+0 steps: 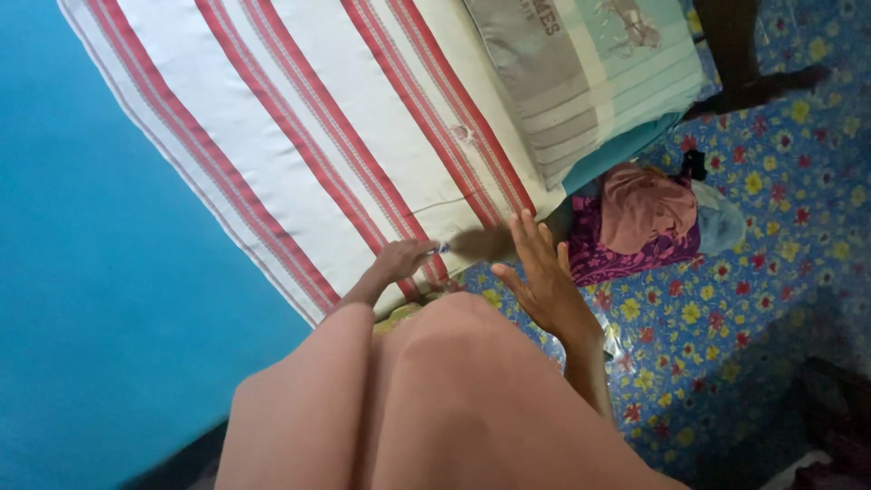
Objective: Dusting a bed and pillow using a feather duster.
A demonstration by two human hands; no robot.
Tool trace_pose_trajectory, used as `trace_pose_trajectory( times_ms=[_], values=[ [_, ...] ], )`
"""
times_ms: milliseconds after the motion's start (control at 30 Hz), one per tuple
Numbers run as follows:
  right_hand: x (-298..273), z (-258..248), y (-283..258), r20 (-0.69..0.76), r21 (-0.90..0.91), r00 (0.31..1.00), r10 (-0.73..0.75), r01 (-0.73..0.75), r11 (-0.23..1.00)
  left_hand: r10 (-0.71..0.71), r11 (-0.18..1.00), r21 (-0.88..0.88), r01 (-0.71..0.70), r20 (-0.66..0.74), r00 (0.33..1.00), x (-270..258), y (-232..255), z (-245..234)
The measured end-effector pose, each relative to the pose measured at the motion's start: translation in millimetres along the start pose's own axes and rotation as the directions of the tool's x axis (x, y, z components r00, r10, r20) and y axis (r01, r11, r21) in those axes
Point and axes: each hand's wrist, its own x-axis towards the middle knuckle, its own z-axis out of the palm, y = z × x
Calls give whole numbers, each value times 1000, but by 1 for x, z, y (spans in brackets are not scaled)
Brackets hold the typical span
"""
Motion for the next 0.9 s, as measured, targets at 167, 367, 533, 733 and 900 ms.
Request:
trace_pose_trajectory(
  times_ms=[167, 367, 533, 733, 900],
  values=[
    [-15, 4, 19, -20, 4, 1000, 16, -16, 1000, -143, 981, -166, 100, -272, 952, -56, -49, -31],
    [-45, 9, 50, -14, 10, 995, 95, -95, 995, -609, 783, -502, 366, -740, 287, -99, -105, -54],
    [-57, 0, 62, 1, 17, 999, 52, -52, 999, -710, 704, -571, 423, -574, 407, -114, -79, 63],
    [-73, -17, 75, -35, -63, 996, -81, 79, 995, -27, 950, -292, -112, -434, 901, -130, 50, 105],
    [-93, -22, 109, -70, -76, 981, -183, 178, 981, -411, 902, -167, 398, -611, 676, -158, -45, 142]
  ],
)
